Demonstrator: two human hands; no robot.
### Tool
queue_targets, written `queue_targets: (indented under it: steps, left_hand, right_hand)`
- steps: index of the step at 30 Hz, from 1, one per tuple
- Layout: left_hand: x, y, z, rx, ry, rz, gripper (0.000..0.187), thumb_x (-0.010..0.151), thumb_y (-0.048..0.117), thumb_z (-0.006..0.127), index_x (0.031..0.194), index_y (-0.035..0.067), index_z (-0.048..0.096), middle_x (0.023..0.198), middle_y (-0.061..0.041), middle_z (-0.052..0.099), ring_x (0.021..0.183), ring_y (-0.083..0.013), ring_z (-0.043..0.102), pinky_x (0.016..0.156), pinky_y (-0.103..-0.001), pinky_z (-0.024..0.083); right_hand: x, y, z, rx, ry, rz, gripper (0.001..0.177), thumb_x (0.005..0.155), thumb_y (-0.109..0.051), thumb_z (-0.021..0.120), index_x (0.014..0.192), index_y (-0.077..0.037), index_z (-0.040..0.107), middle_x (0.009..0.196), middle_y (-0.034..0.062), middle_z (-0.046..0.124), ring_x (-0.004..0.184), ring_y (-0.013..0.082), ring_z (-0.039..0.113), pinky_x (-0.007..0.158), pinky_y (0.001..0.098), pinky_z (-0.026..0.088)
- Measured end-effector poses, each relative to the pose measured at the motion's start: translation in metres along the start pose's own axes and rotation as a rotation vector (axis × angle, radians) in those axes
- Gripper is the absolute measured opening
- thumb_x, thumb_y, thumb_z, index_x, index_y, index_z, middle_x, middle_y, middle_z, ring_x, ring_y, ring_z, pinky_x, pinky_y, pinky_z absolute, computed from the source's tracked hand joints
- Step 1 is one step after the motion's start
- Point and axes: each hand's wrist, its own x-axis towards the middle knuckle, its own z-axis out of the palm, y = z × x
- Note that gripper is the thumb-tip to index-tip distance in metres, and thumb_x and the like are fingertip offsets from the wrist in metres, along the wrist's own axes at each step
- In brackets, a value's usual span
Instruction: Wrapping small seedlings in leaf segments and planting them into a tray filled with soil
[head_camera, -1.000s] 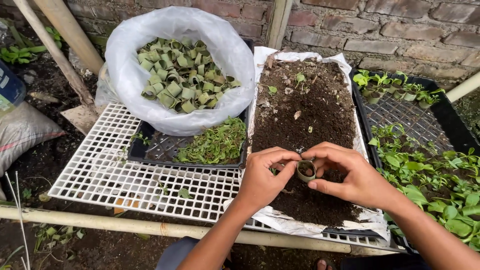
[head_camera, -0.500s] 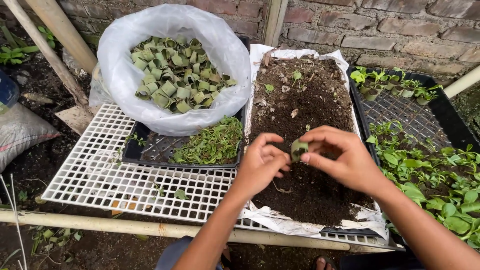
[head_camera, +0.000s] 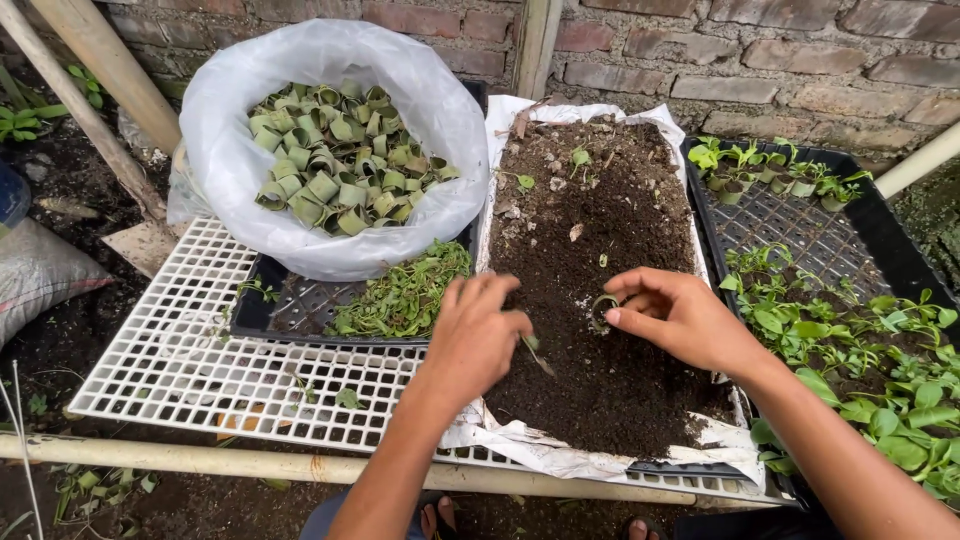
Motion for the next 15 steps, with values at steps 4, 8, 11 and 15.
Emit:
queue_targets:
  steps: [4, 8, 11, 15]
  left_hand:
    - [0.003, -0.021, -0.001, 0.024, 0.286, 0.011, 0.023, 0.089, 0.0, 0.064, 0.09, 0.016, 0.081, 0.12, -0.015, 0.062, 0.125, -0.0324, 0.052, 0.112, -0.053, 0.037]
    - [0.008, -0.034, 0.017, 0.025, 0.558, 0.095, 0.02, 0.097, 0.008, 0.063, 0.093, 0.017, 0.081, 0.076, 0.0, 0.059, 0.073, -0.0162, 0.055, 0.072, -0.032, 0.043]
    - [0.009, -0.035, 0.028, -0.015, 0.535, 0.109, 0.022, 0.099, 0.012, 0.06, 0.096, 0.018, 0.081, 0.07, 0.0, 0.066, 0.058, -0.0119, 0.056, 0.058, -0.025, 0.043]
    - [0.011, -0.036, 0.042, 0.085, 0.633, 0.171, 0.018, 0.096, 0.016, 0.062, 0.1, 0.023, 0.078, 0.074, 0.005, 0.065, 0.052, -0.0122, 0.06, 0.05, -0.026, 0.047]
  right_hand:
    - [0.026, 0.01, 0.01, -0.018, -0.091, 0.051, 0.035, 0.086, -0.007, 0.076, 0.12, 0.001, 0.072, 0.104, 0.0271, 0.077, 0.088, 0.0321, 0.076, 0.078, 0.0463, 0.063]
    - [0.049, 0.036, 0.035, 0.025, -0.258, 0.131, 0.027, 0.087, -0.008, 0.074, 0.112, 0.004, 0.075, 0.097, 0.0234, 0.078, 0.083, 0.0274, 0.077, 0.071, 0.0367, 0.064]
    - [0.054, 0.039, 0.041, -0.15, -0.27, 0.083, 0.024, 0.085, -0.011, 0.072, 0.106, 0.0, 0.078, 0.097, 0.021, 0.079, 0.085, 0.0306, 0.078, 0.072, 0.0409, 0.063]
    - [0.036, 0.011, 0.031, -0.313, -0.042, -0.208, 0.028, 0.081, -0.008, 0.073, 0.109, -0.007, 0.079, 0.104, 0.0173, 0.078, 0.092, 0.0348, 0.075, 0.081, 0.0434, 0.06]
